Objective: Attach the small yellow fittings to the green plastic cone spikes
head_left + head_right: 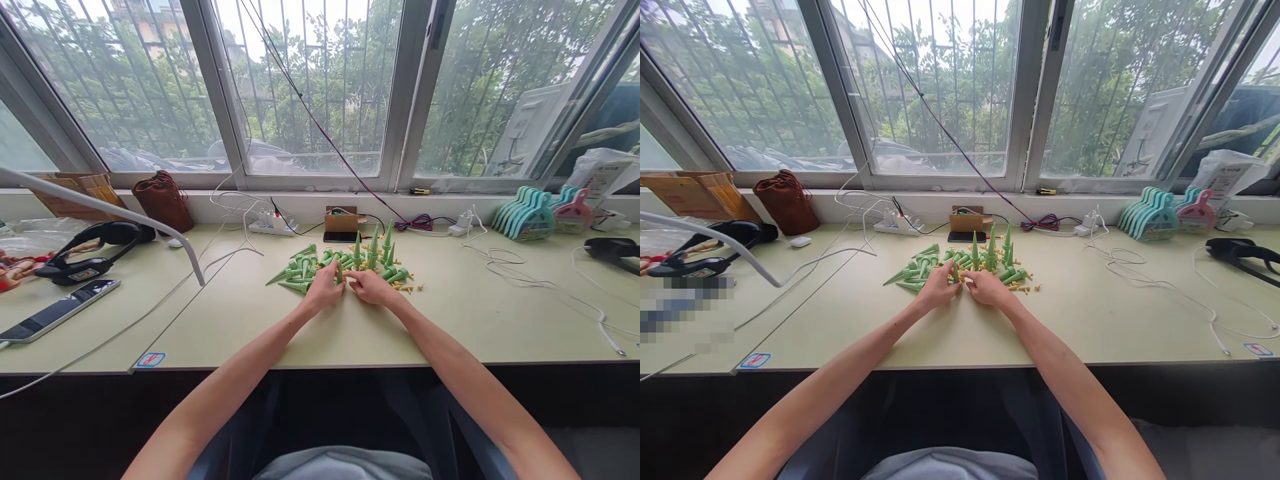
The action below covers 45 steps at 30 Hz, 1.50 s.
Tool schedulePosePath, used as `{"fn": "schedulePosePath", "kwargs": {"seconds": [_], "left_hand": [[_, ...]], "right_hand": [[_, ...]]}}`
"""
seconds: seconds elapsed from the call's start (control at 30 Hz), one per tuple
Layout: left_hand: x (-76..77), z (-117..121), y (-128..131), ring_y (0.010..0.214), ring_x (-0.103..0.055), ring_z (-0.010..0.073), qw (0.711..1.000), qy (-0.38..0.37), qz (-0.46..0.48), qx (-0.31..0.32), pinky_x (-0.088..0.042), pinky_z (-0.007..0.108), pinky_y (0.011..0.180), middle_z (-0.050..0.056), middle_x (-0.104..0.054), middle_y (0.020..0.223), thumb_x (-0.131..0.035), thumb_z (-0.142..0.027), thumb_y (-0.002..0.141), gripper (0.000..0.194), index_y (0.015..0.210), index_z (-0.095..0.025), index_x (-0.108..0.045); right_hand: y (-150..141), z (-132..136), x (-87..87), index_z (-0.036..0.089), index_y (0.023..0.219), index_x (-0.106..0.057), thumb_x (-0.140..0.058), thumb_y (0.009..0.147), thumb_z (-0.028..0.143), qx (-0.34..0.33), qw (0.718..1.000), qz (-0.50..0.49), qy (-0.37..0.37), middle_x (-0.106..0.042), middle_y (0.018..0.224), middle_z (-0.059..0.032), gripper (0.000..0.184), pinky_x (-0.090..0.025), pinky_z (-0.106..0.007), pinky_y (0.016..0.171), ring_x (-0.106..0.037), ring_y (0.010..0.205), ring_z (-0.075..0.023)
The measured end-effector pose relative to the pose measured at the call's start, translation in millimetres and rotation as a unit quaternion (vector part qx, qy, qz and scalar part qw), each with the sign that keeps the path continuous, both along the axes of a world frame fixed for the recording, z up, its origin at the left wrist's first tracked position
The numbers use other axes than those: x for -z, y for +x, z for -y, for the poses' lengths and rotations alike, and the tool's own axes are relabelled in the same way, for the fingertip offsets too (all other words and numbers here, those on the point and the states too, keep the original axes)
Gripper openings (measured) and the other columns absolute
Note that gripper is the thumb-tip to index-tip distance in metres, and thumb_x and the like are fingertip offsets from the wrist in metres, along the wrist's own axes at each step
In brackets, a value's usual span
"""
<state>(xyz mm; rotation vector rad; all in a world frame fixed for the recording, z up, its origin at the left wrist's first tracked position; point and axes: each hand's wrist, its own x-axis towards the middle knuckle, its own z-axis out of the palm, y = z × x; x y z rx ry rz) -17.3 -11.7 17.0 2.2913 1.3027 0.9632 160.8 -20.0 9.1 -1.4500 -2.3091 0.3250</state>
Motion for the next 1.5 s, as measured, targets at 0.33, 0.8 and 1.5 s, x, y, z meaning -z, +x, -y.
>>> {"fn": "schedulePosePath", "kwargs": {"seconds": [0.33, 0.8, 1.5], "left_hand": [[1.4, -1, 0, 0.064, -0.055, 0.0162, 1.000, 0.003, -0.020, -0.002, -0.041, 0.028, 0.061, 0.003, -0.063, 0.084, -0.060, -0.017, 0.074, 0.019, 0.092, -0.020, -0.054], [3.3, -2, 1, 0.062, -0.055, 0.0188, 1.000, -0.003, -0.027, -0.005, -0.039, 0.029, 0.059, 0.001, -0.058, 0.070, -0.059, -0.015, 0.076, 0.016, 0.089, -0.021, -0.052], [-4.5, 4, 1, 0.071, -0.056, 0.0169, 0.998, -0.048, -0.039, -0.009, -0.042, 0.028, 0.064, 0.004, -0.062, 0.092, -0.062, -0.026, 0.076, 0.030, 0.103, -0.019, -0.052]], "right_hand": [[0, 1, 0.6, 0.018, 0.135, -0.058, -0.047, 0.092, 0.021, 0.009, 1.000, -0.001, 0.019, -0.073, 0.094, -0.0093, 0.044, -0.042, -0.025, 0.073, -0.065, 0.083, -0.0203], [0, -1, 2.3, 0.021, 0.126, -0.065, -0.046, 0.093, 0.019, 0.005, 1.000, 0.020, 0.013, -0.073, 0.108, -0.0091, 0.038, -0.044, -0.026, 0.077, -0.066, 0.094, -0.0228], [-1, 6, -8.3, 0.017, 0.100, -0.069, -0.050, 0.092, 0.024, 0.048, 0.995, 0.078, 0.027, -0.071, 0.084, -0.0076, 0.023, -0.037, -0.023, 0.068, -0.064, 0.080, -0.0188]]}}
